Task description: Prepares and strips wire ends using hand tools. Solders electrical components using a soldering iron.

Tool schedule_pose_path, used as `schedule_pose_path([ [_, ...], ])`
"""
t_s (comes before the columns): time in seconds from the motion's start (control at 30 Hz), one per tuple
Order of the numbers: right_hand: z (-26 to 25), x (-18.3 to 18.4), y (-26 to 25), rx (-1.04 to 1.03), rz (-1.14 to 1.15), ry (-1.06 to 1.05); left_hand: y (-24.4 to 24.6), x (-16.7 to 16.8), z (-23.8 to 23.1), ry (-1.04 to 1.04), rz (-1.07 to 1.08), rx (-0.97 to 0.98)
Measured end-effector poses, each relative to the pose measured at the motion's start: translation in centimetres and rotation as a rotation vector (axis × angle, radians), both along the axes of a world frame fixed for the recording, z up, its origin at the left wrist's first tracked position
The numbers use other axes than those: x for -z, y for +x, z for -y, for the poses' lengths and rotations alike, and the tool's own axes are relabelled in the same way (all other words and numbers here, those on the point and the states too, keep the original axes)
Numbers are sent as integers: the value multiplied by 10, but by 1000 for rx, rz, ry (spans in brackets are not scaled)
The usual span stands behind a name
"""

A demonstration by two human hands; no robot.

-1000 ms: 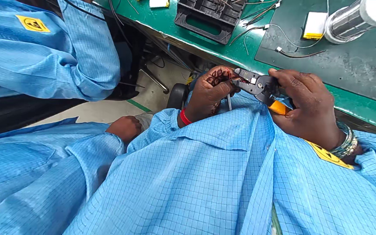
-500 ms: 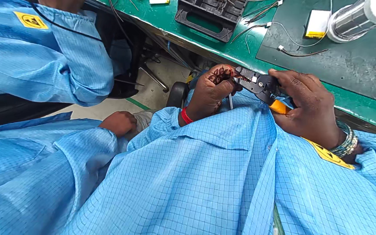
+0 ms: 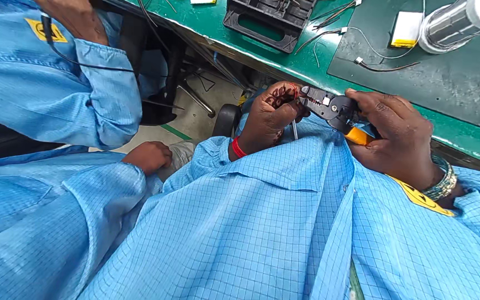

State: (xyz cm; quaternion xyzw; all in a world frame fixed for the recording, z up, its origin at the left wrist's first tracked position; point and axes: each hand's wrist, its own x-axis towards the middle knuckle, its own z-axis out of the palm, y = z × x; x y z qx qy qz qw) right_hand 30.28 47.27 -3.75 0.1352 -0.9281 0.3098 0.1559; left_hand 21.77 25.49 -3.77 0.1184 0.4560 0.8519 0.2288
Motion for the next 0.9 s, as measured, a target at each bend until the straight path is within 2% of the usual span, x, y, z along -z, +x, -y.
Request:
schedule_pose_path([
  [0.27,2,0,1,37,-93,39,-1,6,0,99,-53,39],
  [0.9,1,0,2,71,-135,93,0,3,0,73,-44,31],
])
